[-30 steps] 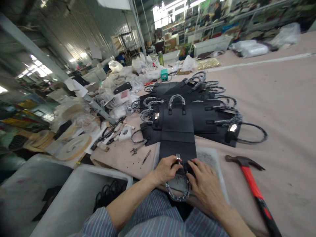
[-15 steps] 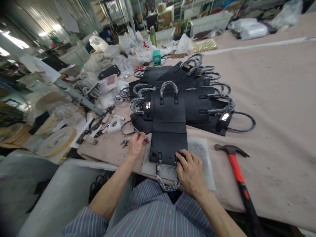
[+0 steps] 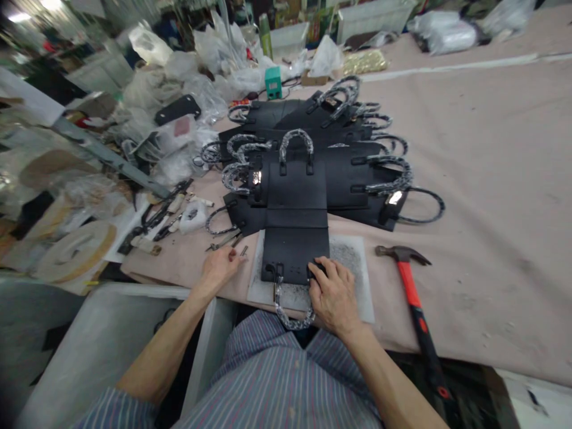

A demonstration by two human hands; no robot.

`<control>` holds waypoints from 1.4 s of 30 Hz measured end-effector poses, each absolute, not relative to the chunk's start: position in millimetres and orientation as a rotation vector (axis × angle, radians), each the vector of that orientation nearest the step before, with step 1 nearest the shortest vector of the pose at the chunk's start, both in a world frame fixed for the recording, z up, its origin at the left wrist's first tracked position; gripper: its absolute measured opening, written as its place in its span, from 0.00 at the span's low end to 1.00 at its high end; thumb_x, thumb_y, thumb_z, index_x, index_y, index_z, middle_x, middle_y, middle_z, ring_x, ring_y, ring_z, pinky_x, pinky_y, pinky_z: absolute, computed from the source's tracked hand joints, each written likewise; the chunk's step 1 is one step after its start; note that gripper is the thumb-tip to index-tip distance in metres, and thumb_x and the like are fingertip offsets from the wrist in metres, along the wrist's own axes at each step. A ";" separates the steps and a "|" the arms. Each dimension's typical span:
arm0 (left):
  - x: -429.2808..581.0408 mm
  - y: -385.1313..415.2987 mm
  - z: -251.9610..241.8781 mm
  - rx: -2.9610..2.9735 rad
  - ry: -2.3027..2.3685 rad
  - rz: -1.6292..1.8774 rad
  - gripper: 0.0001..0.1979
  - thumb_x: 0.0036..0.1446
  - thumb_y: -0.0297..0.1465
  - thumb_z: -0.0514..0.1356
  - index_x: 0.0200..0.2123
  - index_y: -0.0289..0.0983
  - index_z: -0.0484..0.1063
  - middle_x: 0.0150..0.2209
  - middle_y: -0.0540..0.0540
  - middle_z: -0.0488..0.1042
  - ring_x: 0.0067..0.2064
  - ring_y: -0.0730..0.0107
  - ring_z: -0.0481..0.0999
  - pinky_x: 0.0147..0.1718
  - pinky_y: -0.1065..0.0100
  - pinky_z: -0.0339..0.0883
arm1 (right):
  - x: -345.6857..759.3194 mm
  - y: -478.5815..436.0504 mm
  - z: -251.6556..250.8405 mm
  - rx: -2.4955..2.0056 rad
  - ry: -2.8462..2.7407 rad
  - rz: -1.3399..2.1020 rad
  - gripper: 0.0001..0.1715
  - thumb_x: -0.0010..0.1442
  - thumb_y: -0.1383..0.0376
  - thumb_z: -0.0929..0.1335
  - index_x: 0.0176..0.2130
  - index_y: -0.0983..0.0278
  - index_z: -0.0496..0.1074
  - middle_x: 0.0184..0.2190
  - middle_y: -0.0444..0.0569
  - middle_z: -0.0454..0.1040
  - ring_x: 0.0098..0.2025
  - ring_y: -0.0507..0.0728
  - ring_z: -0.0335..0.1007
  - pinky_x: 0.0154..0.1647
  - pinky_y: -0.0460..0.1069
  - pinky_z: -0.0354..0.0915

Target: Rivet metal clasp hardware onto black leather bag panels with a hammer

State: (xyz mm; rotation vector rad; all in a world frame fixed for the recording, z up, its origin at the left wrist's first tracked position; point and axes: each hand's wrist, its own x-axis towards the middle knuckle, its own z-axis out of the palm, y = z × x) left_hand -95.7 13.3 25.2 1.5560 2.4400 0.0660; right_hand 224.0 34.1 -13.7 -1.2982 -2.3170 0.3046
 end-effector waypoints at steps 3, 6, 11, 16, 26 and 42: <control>-95.0 28.9 22.8 1.521 2.318 -0.104 0.10 0.57 0.37 0.65 0.35 0.37 0.78 0.40 0.35 0.82 0.45 0.48 0.81 0.40 0.61 0.68 | 222.2 33.4 -9.3 -1.329 -2.318 0.324 0.19 0.67 0.67 0.64 0.55 0.61 0.73 0.59 0.53 0.70 0.61 0.66 0.61 0.61 0.63 0.57; -100.7 37.7 19.4 1.583 2.240 -0.078 0.07 0.55 0.34 0.64 0.28 0.38 0.75 0.36 0.37 0.82 0.43 0.48 0.81 0.38 0.61 0.68 | 221.2 33.6 -6.1 -1.355 -2.315 0.352 0.20 0.66 0.67 0.64 0.56 0.61 0.73 0.60 0.53 0.70 0.61 0.66 0.61 0.62 0.62 0.57; -90.0 40.8 25.6 1.325 2.035 0.523 0.08 0.53 0.36 0.60 0.26 0.38 0.72 0.22 0.47 0.76 0.27 0.61 0.78 0.30 0.66 0.69 | 220.6 33.7 -3.1 -1.366 -2.293 0.377 0.20 0.66 0.67 0.64 0.56 0.61 0.73 0.60 0.53 0.69 0.62 0.67 0.59 0.62 0.62 0.55; -26.1 44.5 34.7 1.059 1.518 1.135 0.10 0.51 0.37 0.65 0.32 0.36 0.72 0.30 0.49 0.78 0.31 0.67 0.80 0.34 0.68 0.74 | 220.7 33.7 -1.2 -1.377 -2.293 0.384 0.21 0.66 0.66 0.64 0.56 0.61 0.74 0.60 0.54 0.69 0.61 0.66 0.60 0.62 0.62 0.55; 11.3 34.7 4.3 1.321 1.481 1.185 0.06 0.62 0.32 0.60 0.38 0.37 0.75 0.37 0.45 0.83 0.40 0.67 0.82 0.45 0.65 0.76 | 220.9 35.0 -0.4 -1.372 -2.284 0.400 0.21 0.65 0.67 0.64 0.56 0.61 0.74 0.59 0.53 0.70 0.60 0.66 0.60 0.61 0.62 0.56; 13.8 33.3 0.7 1.392 1.540 1.155 0.05 0.62 0.31 0.61 0.37 0.38 0.77 0.36 0.46 0.84 0.39 0.66 0.83 0.44 0.65 0.77 | 221.5 35.8 1.5 -1.370 -2.293 0.402 0.21 0.65 0.66 0.64 0.56 0.62 0.73 0.59 0.54 0.69 0.61 0.67 0.59 0.61 0.62 0.55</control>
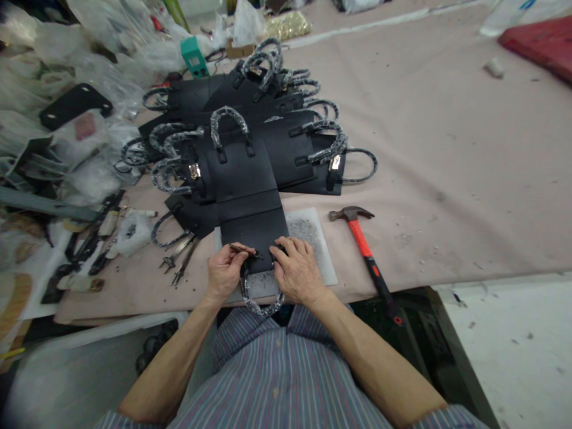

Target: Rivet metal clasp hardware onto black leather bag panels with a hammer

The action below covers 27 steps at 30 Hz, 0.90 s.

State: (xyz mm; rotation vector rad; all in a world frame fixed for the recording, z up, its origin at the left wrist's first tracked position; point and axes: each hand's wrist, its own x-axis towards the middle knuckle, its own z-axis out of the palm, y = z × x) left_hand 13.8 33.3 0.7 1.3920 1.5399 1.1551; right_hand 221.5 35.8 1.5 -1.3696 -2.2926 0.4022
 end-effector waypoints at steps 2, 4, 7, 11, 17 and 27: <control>15.3 33.4 3.2 1.415 1.550 1.149 0.05 0.62 0.31 0.61 0.37 0.38 0.77 0.36 0.47 0.84 0.38 0.67 0.83 0.43 0.66 0.77 | 221.4 35.9 1.4 -1.369 -2.292 0.398 0.21 0.65 0.66 0.64 0.56 0.62 0.73 0.59 0.54 0.70 0.60 0.67 0.60 0.61 0.62 0.55; 16.5 33.5 5.3 1.438 1.558 1.143 0.05 0.61 0.31 0.61 0.36 0.38 0.77 0.35 0.47 0.84 0.38 0.67 0.83 0.43 0.66 0.77 | 221.6 35.9 0.8 -1.366 -2.286 0.399 0.21 0.64 0.67 0.64 0.56 0.61 0.73 0.59 0.54 0.70 0.61 0.67 0.60 0.61 0.63 0.55; 17.8 33.4 6.8 1.478 1.586 1.128 0.05 0.62 0.31 0.60 0.36 0.39 0.77 0.35 0.48 0.84 0.38 0.67 0.83 0.42 0.67 0.77 | 222.4 35.7 -0.6 -1.365 -2.273 0.405 0.21 0.64 0.67 0.65 0.56 0.61 0.73 0.59 0.54 0.70 0.61 0.67 0.59 0.61 0.63 0.55; 19.4 32.6 3.3 1.606 1.598 1.130 0.07 0.63 0.31 0.59 0.35 0.39 0.77 0.35 0.48 0.83 0.38 0.67 0.82 0.42 0.68 0.76 | 222.0 35.5 -0.5 -1.368 -2.271 0.418 0.21 0.64 0.67 0.64 0.55 0.60 0.73 0.59 0.53 0.70 0.61 0.67 0.60 0.61 0.62 0.55; 23.3 29.4 -7.5 1.865 1.546 1.021 0.08 0.65 0.30 0.56 0.39 0.39 0.76 0.38 0.45 0.82 0.40 0.65 0.82 0.44 0.66 0.74 | 234.6 39.6 1.0 -1.233 -2.112 0.576 0.21 0.67 0.62 0.64 0.58 0.61 0.71 0.57 0.55 0.72 0.59 0.64 0.64 0.60 0.62 0.60; 24.0 29.9 -11.6 1.828 1.552 1.093 0.07 0.64 0.31 0.57 0.39 0.39 0.76 0.37 0.45 0.82 0.40 0.64 0.83 0.43 0.66 0.75 | 369.2 26.8 -7.9 -2.154 -1.933 0.234 0.23 0.61 0.59 0.68 0.52 0.70 0.72 0.43 0.64 0.73 0.43 0.69 0.71 0.43 0.61 0.66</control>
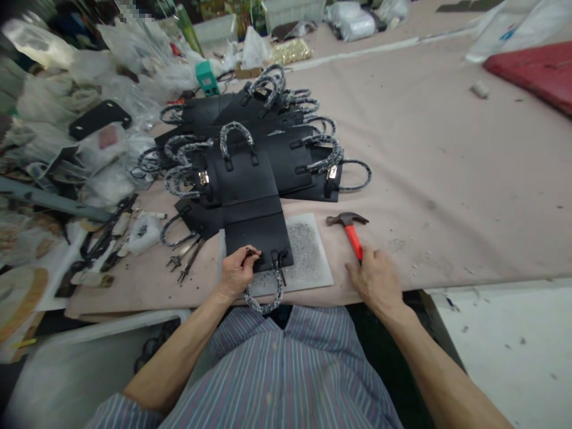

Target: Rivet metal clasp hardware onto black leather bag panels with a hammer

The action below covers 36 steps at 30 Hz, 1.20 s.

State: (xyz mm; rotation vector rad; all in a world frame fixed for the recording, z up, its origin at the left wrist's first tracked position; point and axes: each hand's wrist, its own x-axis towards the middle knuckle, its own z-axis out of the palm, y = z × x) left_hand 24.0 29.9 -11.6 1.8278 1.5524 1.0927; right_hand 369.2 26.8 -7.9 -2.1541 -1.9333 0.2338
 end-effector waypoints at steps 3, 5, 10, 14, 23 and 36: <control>23.0 29.9 -13.7 1.885 1.530 1.092 0.08 0.65 0.30 0.57 0.40 0.39 0.76 0.37 0.45 0.82 0.40 0.64 0.83 0.43 0.66 0.75 | 378.6 29.8 -1.8 -2.249 -1.602 0.683 0.12 0.57 0.62 0.68 0.39 0.67 0.74 0.29 0.52 0.72 0.29 0.59 0.67 0.30 0.52 0.64; 23.2 29.6 -13.2 1.906 1.528 1.084 0.08 0.65 0.31 0.56 0.40 0.39 0.76 0.37 0.44 0.82 0.40 0.64 0.83 0.42 0.66 0.75 | 370.4 35.4 13.9 -2.105 -1.367 1.090 0.07 0.56 0.62 0.67 0.30 0.63 0.70 0.23 0.44 0.67 0.22 0.53 0.60 0.22 0.48 0.61; 24.9 29.0 -7.9 1.874 1.546 1.067 0.08 0.65 0.31 0.56 0.40 0.39 0.76 0.39 0.44 0.82 0.41 0.64 0.83 0.43 0.66 0.75 | 320.3 32.3 74.2 -1.752 -1.051 1.488 0.08 0.61 0.59 0.64 0.32 0.59 0.64 0.20 0.39 0.63 0.16 0.50 0.52 0.15 0.46 0.53; 24.1 29.0 -8.3 1.873 1.546 1.059 0.07 0.65 0.30 0.56 0.39 0.39 0.76 0.39 0.44 0.82 0.41 0.64 0.83 0.44 0.66 0.75 | 285.5 17.9 101.4 -1.630 -1.676 0.844 0.18 0.67 0.50 0.61 0.31 0.59 0.63 0.19 0.41 0.64 0.19 0.52 0.58 0.20 0.47 0.53; 22.4 29.9 -19.3 1.963 1.490 1.149 0.06 0.64 0.27 0.58 0.39 0.37 0.76 0.36 0.45 0.82 0.37 0.67 0.82 0.41 0.68 0.75 | 269.4 23.3 150.7 -1.392 -2.168 0.200 0.15 0.72 0.57 0.59 0.34 0.60 0.65 0.19 0.39 0.63 0.17 0.50 0.56 0.22 0.48 0.48; 21.9 31.9 -19.8 1.994 1.470 1.145 0.06 0.64 0.27 0.58 0.38 0.37 0.76 0.35 0.45 0.81 0.35 0.67 0.81 0.40 0.68 0.75 | 266.8 19.2 144.1 -1.374 -2.147 0.213 0.18 0.72 0.57 0.57 0.31 0.59 0.61 0.18 0.41 0.62 0.17 0.51 0.55 0.22 0.48 0.47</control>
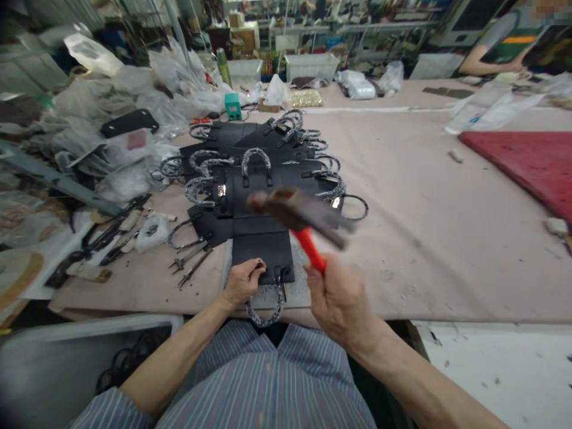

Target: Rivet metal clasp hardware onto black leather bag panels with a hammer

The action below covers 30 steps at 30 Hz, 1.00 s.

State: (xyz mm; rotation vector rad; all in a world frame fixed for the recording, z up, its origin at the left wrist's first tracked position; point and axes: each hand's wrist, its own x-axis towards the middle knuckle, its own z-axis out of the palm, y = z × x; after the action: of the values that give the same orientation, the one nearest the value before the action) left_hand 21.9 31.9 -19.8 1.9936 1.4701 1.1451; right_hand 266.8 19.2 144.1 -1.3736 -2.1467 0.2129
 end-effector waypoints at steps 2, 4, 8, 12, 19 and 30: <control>21.6 32.0 -19.4 2.002 1.470 1.162 0.07 0.64 0.26 0.57 0.38 0.37 0.76 0.34 0.46 0.81 0.34 0.68 0.81 0.38 0.69 0.75 | 269.9 17.8 135.3 -1.411 -2.324 0.316 0.17 0.70 0.57 0.58 0.30 0.59 0.60 0.17 0.41 0.62 0.16 0.51 0.52 0.21 0.49 0.43; 21.4 31.8 -18.5 2.006 1.459 1.174 0.07 0.64 0.26 0.57 0.38 0.37 0.76 0.34 0.46 0.81 0.34 0.68 0.81 0.38 0.69 0.75 | 277.9 17.7 124.6 -1.537 -2.381 0.440 0.16 0.69 0.56 0.59 0.30 0.59 0.61 0.17 0.41 0.63 0.17 0.51 0.53 0.22 0.49 0.42; 20.5 30.7 -14.9 1.993 1.453 1.137 0.06 0.65 0.27 0.57 0.39 0.37 0.76 0.37 0.45 0.82 0.37 0.67 0.82 0.40 0.68 0.75 | 305.9 24.0 101.1 -1.765 -2.076 0.537 0.20 0.67 0.50 0.59 0.29 0.58 0.59 0.18 0.41 0.63 0.20 0.53 0.58 0.25 0.48 0.50; 18.7 29.6 -9.5 1.963 1.443 1.106 0.06 0.66 0.28 0.58 0.41 0.38 0.76 0.39 0.45 0.82 0.39 0.66 0.82 0.42 0.67 0.75 | 344.8 30.9 56.9 -2.025 -1.884 0.761 0.22 0.65 0.50 0.56 0.26 0.58 0.61 0.18 0.44 0.66 0.22 0.55 0.63 0.25 0.48 0.57; 17.9 33.3 0.1 1.905 1.356 1.150 0.11 0.65 0.27 0.59 0.47 0.38 0.77 0.45 0.43 0.82 0.47 0.64 0.82 0.49 0.63 0.76 | 342.7 39.8 15.2 -2.138 -1.979 0.358 0.26 0.67 0.56 0.59 0.53 0.69 0.71 0.51 0.68 0.74 0.50 0.69 0.72 0.49 0.61 0.67; 19.1 35.3 -4.1 1.987 1.400 1.158 0.07 0.64 0.30 0.59 0.38 0.38 0.78 0.38 0.44 0.84 0.40 0.65 0.84 0.44 0.66 0.78 | 212.1 34.6 3.8 -1.527 -2.295 0.377 0.24 0.69 0.65 0.62 0.62 0.64 0.68 0.66 0.55 0.65 0.66 0.66 0.57 0.68 0.64 0.48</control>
State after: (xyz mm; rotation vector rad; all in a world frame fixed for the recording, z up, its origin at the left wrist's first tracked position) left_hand 19.1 35.3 -4.1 1.9872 1.3995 1.1583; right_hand 212.1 34.6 3.8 -1.5266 -2.2949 0.3774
